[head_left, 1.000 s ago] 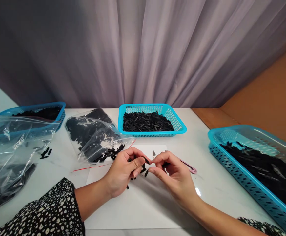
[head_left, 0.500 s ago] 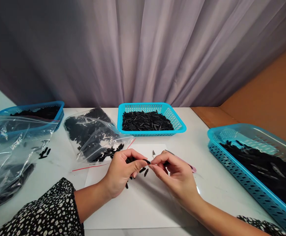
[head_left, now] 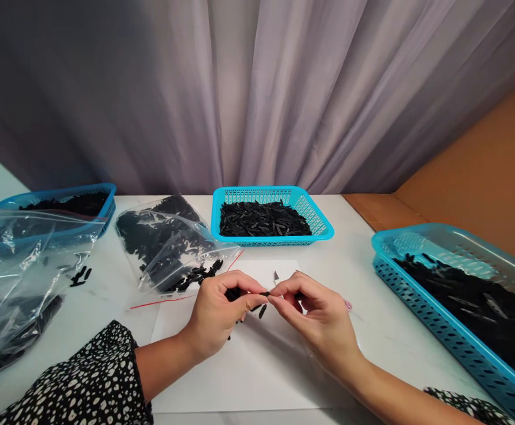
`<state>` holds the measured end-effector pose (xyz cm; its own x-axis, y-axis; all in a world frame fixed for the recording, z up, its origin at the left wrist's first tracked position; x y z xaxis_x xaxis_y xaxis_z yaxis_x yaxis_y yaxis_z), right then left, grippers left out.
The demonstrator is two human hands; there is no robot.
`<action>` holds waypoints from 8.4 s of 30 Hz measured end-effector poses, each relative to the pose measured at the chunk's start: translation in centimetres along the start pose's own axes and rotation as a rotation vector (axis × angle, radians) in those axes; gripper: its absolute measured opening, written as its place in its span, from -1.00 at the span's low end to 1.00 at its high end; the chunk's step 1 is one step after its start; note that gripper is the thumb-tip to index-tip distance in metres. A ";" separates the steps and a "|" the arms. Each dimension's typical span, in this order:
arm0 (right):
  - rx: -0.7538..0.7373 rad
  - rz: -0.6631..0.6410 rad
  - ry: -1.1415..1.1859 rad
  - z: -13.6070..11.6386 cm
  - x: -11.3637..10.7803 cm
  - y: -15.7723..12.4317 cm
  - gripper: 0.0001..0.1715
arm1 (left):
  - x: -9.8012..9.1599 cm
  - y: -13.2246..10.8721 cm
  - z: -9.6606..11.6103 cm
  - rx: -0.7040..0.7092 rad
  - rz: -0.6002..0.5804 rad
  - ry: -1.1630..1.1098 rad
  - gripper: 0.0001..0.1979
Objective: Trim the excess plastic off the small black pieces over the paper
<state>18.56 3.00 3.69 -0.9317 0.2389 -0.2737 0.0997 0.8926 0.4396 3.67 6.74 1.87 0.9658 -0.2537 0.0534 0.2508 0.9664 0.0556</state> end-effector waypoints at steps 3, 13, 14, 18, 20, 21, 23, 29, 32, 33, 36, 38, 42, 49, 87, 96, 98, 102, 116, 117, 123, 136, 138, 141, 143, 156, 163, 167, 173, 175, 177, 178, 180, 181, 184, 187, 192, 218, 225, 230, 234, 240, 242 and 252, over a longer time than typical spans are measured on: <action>0.033 -0.035 0.000 0.3 0.2 0.1 -0.88 | 0.0 -0.1 1.0 0.136 -0.003 0.072 -0.94; 0.122 -0.183 0.057 0.3 1.4 0.0 -0.86 | 0.2 -0.1 1.0 0.080 -0.049 0.086 -0.82; 0.132 -0.198 0.073 0.2 1.5 -0.1 -0.86 | 0.3 -0.1 0.8 0.045 -0.054 0.069 -0.78; 0.163 -0.241 0.127 0.2 1.9 -0.3 -0.84 | 0.5 -0.1 0.5 -0.042 -0.076 0.003 -0.66; 0.157 -0.237 0.139 0.1 2.0 -0.4 -0.83 | 0.6 0.0 0.2 -0.083 -0.082 -0.030 -0.61; 0.150 -0.227 0.142 0.1 1.9 -0.4 -0.83 | 0.6 0.0 0.0 -0.106 -0.085 -0.047 -0.59; 0.128 -0.192 0.143 0.0 1.7 -0.5 -0.82 | 0.8 0.0 -0.6 -0.149 -0.094 -0.087 -0.56; 0.123 -0.103 0.183 0.2 1.3 -0.7 -0.80 | 1.2 -0.2 -1.7 -0.226 -0.098 -0.199 -0.59; 0.108 -0.073 0.199 0.1 1.0 -0.7 -0.80 | 1.2 -0.3 -1.9 -0.272 -0.077 -0.255 -0.59; 0.093 -0.061 0.202 0.0 0.8 -0.6 -0.80 | 1.2 -0.3 -1.9 -0.285 -0.070 -0.272 -0.59; 0.020 -0.022 0.193 -0.6 0.2 -0.4 -0.79 | 1.1 -0.3 -1.9 -0.305 -0.044 -0.315 -0.61; -0.014 0.000 0.173 -0.8 -0.1 -0.4 -0.76 | 1.0 -0.3 -1.8 -0.313 -0.029 -0.332 -0.62; -0.040 0.019 0.109 -0.8 -0.4 -0.4 -0.89 | 0.9 -0.2 -1.9 -0.324 -0.013 -0.342 -0.65; -0.042 0.033 -0.017 -0.3 -0.4 -0.1 -0.58 | 0.3 0.2 -1.9 -0.290 0.047 -0.312 -0.66; 0.645 -0.056 0.786 4.8 2.5 0.1 -0.82 | 0.5 0.5 -2.7 -0.277 0.013 -0.235 -0.73; 0.434 -0.148 0.269 3.5 2.6 -0.1 -0.65 | 0.9 0.3 -1.9 -0.122 -0.041 -0.176 -0.68; 0.397 -0.129 0.194 3.5 2.3 -0.2 -0.69 | 0.9 0.3 -1.9 -0.126 -0.039 -0.201 -0.67; 0.354 -0.054 0.174 3.5 1.4 -0.2 -0.75 | 0.5 0.4 -2.2 -0.156 -0.001 -0.252 -0.67; 0.298 0.041 0.158 3.4 0.1 0.1 -0.82 | 0.4 0.1 -2.1 -0.234 -0.041 -0.209 -0.69; 0.300 0.042 0.155 3.4 0.1 0.0 -0.82 | 0.5 0.0 -2.1 -0.236 -0.050 -0.213 -0.70; 0.268 0.030 0.135 3.1 0.2 0.0 -0.79 | 1.6 -0.3 -1.8 -0.211 -0.168 -0.258 -0.68; 0.162 -0.248 0.057 1.5 2.0 -0.4 -0.68 | 1.7 -0.4 -0.5 -0.163 -0.188 -0.138 -0.78; 0.200 -0.225 0.097 1.9 1.9 -0.4 -0.66 | 1.6 -0.4 -0.6 -0.162 -0.181 -0.155 -0.78; 0.251 -0.212 0.185 2.4 2.0 -0.5 -0.63 | 1.7 -0.3 -0.7 -0.155 -0.183 -0.164 -0.71; 0.265 -0.234 0.248 2.5 2.3 -0.6 -0.64 | 1.8 -0.3 -0.9 -0.160 -0.191 -0.167 -0.69; 0.363 -0.151 0.362 3.4 1.9 -0.9 -0.49 | 1.8 -0.4 -1.3 -0.175 -0.195 -0.193 -0.74; 0.314 -0.128 0.317 2.9 1.7 -0.6 -0.62 | 1.8 -0.4 -1.4 -0.246 -0.153 -0.272 -0.68; 0.302 -0.145 0.257 2.6 1.9 -0.5 -0.62 | 1.8 -0.5 -1.5 -0.281 -0.152 -0.302 -0.65; 0.311 -0.088 0.202 2.5 1.2 -0.2 -0.71 | 2.2 -0.6 -1.5 -0.273 -0.196 -0.276 -0.67; 0.312 -0.093 0.187 2.4 1.2 -0.2 -0.71 | 2.1 -0.7 -1.6 -0.275 -0.193 -0.269 -0.67; 0.293 -0.108 0.174 2.2 1.2 -0.1 -0.66 | 2.1 -0.7 -1.6 -0.276 -0.190 -0.269 -0.68; 0.279 -0.122 0.176 2.1 1.3 -0.1 -0.65 | 2.1 -0.8 -1.6 -0.275 -0.190 -0.272 -0.68; 0.259 -0.159 0.200 2.0 1.6 -0.1 -0.63 | 2.1 -0.9 -1.6 -0.272 -0.187 -0.279 -0.69; 0.257 -0.181 0.219 2.1 1.8 -0.2 -0.62 | 2.0 -0.9 -1.6 -0.270 -0.184 -0.283 -0.70; 0.282 -0.219 0.293 2.3 2.2 -0.5 -0.63 | 2.0 -1.0 -1.4 -0.258 -0.177 -0.294 -0.71; 0.313 -0.213 0.356 2.4 2.3 -0.8 -0.62 | 2.1 -0.9 -1.2 -0.236 -0.188 -0.301 -0.72; 0.347 -0.210 0.422 2.3 2.5 -1.3 -0.58 | 2.4 -1.2 -1.1 -0.221 -0.214 -0.302 -0.73; 0.262 0.019 0.261 2.9 0.5 0.0 -0.90 | 1.6 -0.2 -2.3 -0.248 -0.131 -0.328 -0.56; 0.244 0.008 0.193 2.8 0.5 0.0 -0.87 | 0.9 -0.1 -2.3 -0.323 -0.053 -0.356 -0.65; 0.512 -0.034 0.607 3.7 1.8 0.1 -0.79 | 0.8 -0.1 -2.5 -0.350 -0.039 -0.347 -0.68; 0.649 -0.100 0.822 4.0 2.7 0.0 -0.64 | 0.7 -0.1 -2.5 -0.346 -0.026 -0.297 -0.70; 0.538 -0.170 0.503 4.4 2.5 -0.2 -0.56 | 0.8 -0.2 -2.1 -0.287 -0.052 -0.241 -0.72; 0.499 -0.189 0.444 4.2 2.5 -0.2 -0.55 | 0.9 -0.1 -1.9 -0.247 -0.068 -0.214 -0.74; 0.484 -0.155 0.369 4.6 2.2 -0.1 -0.62 | 0.9 -0.1 -1.9 -0.230 -0.079 -0.193 -0.84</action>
<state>18.09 5.20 -0.94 -0.9986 0.0228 0.0479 0.0208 0.9989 -0.0424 4.62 6.49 -0.03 0.9180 -0.3103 0.2471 0.3542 0.9216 -0.1588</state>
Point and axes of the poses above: each hand's wrist, its own y-axis towards the middle knuckle, its own x-axis out of the palm, z = x × y, the point moved 8 cm from there along y, towards the middle knuckle, and after that the axes turned 3 degrees about z, right-handed, at the moved point
